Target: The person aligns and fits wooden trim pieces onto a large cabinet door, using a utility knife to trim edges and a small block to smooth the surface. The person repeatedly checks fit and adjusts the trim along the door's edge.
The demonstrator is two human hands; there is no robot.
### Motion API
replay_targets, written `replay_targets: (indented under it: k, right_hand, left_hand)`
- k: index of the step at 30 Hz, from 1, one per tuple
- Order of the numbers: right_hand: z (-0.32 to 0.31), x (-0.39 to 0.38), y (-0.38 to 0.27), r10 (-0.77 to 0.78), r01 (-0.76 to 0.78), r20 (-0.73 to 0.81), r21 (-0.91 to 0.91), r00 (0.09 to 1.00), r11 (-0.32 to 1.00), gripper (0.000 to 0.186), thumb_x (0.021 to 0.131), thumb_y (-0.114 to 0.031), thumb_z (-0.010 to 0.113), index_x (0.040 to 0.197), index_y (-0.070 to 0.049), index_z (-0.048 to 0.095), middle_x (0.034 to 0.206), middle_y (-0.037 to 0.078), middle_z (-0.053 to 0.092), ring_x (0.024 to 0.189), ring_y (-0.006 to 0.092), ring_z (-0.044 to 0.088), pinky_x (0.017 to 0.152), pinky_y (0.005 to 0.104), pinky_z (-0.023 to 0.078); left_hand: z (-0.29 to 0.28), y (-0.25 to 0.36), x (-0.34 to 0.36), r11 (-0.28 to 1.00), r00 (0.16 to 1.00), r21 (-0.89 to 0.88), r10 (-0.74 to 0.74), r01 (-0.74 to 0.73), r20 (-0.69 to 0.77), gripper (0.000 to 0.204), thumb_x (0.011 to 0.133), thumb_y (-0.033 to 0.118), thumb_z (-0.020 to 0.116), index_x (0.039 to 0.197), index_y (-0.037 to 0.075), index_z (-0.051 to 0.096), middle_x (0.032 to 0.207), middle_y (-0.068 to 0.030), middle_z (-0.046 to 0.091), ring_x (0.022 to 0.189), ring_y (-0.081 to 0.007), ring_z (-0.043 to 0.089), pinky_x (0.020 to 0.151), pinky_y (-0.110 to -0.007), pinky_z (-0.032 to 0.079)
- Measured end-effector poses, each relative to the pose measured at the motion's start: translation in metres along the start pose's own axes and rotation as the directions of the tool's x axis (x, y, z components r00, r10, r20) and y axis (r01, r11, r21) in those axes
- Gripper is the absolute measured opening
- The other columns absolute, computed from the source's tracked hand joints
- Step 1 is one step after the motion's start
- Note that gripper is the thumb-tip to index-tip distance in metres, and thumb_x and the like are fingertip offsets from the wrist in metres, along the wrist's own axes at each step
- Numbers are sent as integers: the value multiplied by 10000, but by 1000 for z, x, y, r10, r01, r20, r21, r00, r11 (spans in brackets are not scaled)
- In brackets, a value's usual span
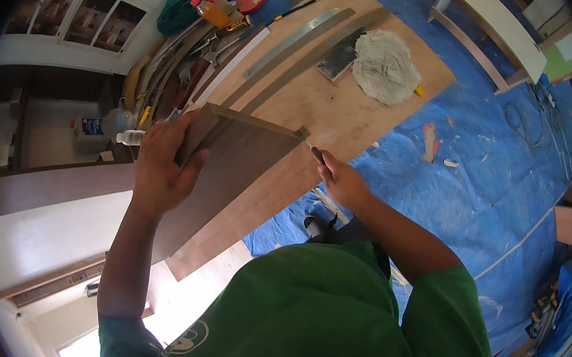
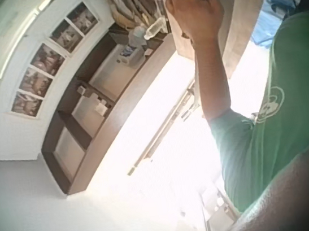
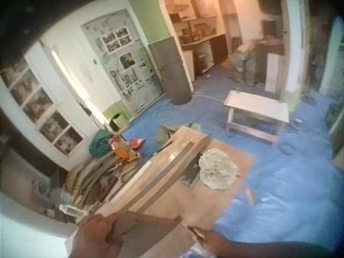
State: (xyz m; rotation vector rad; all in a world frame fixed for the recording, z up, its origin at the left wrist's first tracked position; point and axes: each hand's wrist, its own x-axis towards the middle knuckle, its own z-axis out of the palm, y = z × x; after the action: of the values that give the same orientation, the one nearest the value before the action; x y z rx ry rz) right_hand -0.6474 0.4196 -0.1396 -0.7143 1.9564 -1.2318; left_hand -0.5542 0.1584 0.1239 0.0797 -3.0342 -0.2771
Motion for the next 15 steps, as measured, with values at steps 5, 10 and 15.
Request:
replay_targets:
  k: [5,10,15]
  right_hand:
    - [11,7,18,-27,23,-46,-86,999,996,371,1104,-213,526,1461,-115,497,800,182,594,714,363,630,659,458,472]
    - [13,12,21,-25,22,-27,-109,999,994,388,1098,-199,523,1477,-118,498,816,186,624,728,369,649,670,467,484]
    - [11,15,14,-1,0,-8,-147,1000,989,397,1094,-192,523,1484,-123,504,813,179,643,726,370,657,675,471,494]
  left_hand:
    - [3,-1,-1,999,1000,34,28,-28,-7,627,875,182,751,1462,58,568,946,-134,684,958,-321,670,1073,-464,445]
    - [3,-3,-3,999,999,24,39,-39,-4,629,885,175,734,1475,56,551,994,-144,699,974,-327,673,1076,-472,443]
    - [4,-2,-3,998,999,39,52,-51,-16,642,886,177,727,1488,57,537,1040,-158,706,980,-337,674,1075,-479,446]
